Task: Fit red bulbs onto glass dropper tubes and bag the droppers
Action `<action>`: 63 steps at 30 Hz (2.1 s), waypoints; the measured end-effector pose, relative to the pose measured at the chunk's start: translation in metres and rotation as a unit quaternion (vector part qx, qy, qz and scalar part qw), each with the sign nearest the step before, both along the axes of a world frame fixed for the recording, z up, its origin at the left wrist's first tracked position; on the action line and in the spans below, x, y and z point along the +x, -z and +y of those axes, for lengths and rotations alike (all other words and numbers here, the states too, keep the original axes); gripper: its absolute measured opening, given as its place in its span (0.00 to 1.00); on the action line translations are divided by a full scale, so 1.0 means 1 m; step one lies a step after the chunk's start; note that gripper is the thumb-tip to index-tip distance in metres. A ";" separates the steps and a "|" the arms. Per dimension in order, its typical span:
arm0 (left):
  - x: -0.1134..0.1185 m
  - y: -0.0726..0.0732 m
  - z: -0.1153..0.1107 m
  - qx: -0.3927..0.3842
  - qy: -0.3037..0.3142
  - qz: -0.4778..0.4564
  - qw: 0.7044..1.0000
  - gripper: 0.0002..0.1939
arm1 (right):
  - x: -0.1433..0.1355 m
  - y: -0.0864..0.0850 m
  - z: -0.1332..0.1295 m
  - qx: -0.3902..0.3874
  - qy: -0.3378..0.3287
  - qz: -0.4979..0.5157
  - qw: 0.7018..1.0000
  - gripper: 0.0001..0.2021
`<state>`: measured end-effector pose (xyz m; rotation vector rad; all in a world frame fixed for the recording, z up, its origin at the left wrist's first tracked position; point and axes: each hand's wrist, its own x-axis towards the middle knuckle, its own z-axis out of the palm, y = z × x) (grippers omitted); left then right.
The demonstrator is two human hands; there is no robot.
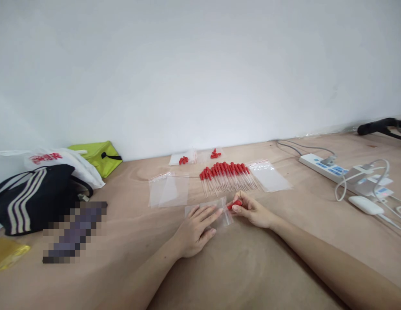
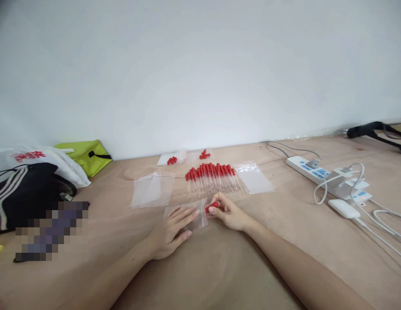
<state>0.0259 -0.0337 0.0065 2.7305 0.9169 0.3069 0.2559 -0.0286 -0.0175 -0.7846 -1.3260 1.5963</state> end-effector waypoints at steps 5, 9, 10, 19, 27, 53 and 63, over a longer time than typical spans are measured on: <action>-0.017 0.002 0.009 0.004 -0.067 -0.061 0.996 0.21 | 0.009 0.003 0.008 0.024 0.046 -0.077 0.996 0.17; -0.025 0.004 0.014 0.015 -0.055 -0.074 0.996 0.18 | 0.013 0.006 0.011 0.035 0.073 -0.132 0.988 0.15; -0.025 0.005 0.014 0.023 -0.050 -0.084 0.995 0.17 | 0.013 0.006 0.011 0.041 0.076 -0.143 0.986 0.14; -0.020 0.010 0.013 0.033 -0.026 -0.149 0.988 0.12 | 0.006 0.004 0.004 0.031 0.022 -0.107 0.994 0.16; -0.029 0.007 0.014 -0.040 -0.032 -0.131 0.990 0.16 | 0.014 0.000 0.006 0.068 -0.048 -0.177 0.981 0.18; -0.032 0.008 0.015 -0.038 -0.046 -0.116 0.992 0.12 | 0.023 0.007 0.027 0.163 0.245 -0.322 0.900 0.08; -0.030 0.011 0.017 -0.009 -0.048 -0.116 0.992 0.10 | 0.007 -0.023 0.101 0.122 0.360 -0.530 0.758 0.12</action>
